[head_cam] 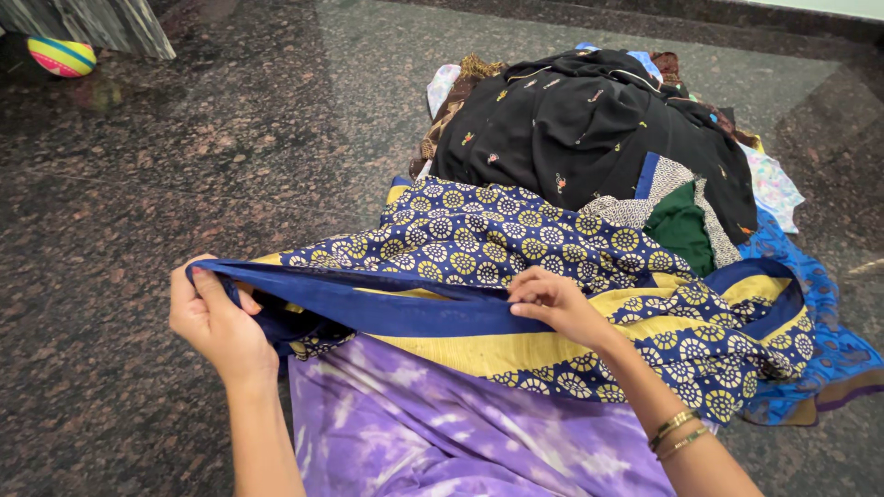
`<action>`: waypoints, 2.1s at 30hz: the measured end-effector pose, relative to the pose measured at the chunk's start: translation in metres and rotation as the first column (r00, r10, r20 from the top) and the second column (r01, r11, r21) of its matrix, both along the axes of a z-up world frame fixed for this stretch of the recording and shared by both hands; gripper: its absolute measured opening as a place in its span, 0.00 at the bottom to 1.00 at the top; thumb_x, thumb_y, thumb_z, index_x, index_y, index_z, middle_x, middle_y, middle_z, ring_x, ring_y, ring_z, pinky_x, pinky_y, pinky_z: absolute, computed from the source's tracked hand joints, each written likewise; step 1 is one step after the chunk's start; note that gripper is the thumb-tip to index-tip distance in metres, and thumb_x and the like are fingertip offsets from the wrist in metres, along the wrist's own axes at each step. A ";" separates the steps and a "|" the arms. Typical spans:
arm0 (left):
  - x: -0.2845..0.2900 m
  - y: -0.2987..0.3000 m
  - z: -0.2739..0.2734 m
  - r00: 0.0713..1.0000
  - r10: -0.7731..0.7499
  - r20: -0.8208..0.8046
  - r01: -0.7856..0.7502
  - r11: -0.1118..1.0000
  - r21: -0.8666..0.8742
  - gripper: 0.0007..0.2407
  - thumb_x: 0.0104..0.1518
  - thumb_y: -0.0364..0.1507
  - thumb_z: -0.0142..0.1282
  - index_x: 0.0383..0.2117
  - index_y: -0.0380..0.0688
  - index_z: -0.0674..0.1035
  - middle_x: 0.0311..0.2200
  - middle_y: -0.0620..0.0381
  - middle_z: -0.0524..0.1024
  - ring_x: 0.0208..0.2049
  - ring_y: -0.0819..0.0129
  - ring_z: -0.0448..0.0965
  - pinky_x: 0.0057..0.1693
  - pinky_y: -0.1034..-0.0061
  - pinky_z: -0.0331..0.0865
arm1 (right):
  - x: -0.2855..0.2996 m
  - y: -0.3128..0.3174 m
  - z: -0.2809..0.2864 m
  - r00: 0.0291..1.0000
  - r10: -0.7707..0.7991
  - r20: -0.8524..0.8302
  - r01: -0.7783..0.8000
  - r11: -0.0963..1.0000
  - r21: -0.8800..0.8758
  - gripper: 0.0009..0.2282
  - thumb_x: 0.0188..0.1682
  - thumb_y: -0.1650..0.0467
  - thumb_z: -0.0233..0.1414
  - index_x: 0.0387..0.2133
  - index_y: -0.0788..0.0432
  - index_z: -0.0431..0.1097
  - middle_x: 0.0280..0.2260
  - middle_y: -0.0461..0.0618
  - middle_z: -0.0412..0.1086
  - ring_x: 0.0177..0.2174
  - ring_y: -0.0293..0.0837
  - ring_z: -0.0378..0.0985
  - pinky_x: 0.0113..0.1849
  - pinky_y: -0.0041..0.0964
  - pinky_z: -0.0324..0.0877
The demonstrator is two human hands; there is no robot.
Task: The person folds a blue and yellow patterned cloth by hand while sitting on the floor. They repeatedly align edges, fold sections, and smooth the fabric to create a compact bundle.
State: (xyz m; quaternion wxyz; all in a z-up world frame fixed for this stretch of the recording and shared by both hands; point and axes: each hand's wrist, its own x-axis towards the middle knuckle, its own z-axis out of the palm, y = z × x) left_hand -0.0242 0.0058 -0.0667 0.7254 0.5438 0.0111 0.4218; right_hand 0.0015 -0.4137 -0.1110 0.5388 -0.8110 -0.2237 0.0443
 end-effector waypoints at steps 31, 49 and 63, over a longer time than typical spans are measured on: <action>0.019 0.007 0.022 0.980 0.116 -0.161 -0.097 0.988 0.120 0.09 0.74 0.26 0.43 0.34 0.39 0.74 0.22 0.64 0.68 0.19 0.82 0.65 0.27 0.82 0.59 | -0.040 -0.048 0.131 0.936 -0.170 0.309 0.212 0.971 -0.110 0.04 0.39 0.76 0.64 0.24 0.67 0.79 0.31 0.50 0.80 0.31 0.36 0.81 0.34 0.29 0.75; 0.017 0.003 0.033 0.973 0.056 -0.225 -0.008 0.978 0.208 0.09 0.73 0.26 0.44 0.35 0.37 0.76 0.19 0.63 0.68 0.18 0.81 0.64 0.27 0.82 0.57 | -0.051 -0.051 0.142 0.908 -0.324 0.267 0.370 0.918 -0.141 0.05 0.41 0.75 0.62 0.29 0.63 0.75 0.26 0.45 0.74 0.27 0.32 0.75 0.30 0.29 0.72; 0.081 -0.039 0.071 0.838 0.445 -0.316 0.002 0.576 0.817 0.11 0.64 0.29 0.50 0.48 0.38 0.76 0.31 0.30 0.78 0.38 0.31 0.78 0.44 0.47 0.68 | 0.007 0.017 0.084 0.819 -0.556 0.143 0.571 0.816 -0.093 0.09 0.43 0.69 0.59 0.31 0.64 0.79 0.20 0.47 0.76 0.21 0.35 0.73 0.26 0.34 0.69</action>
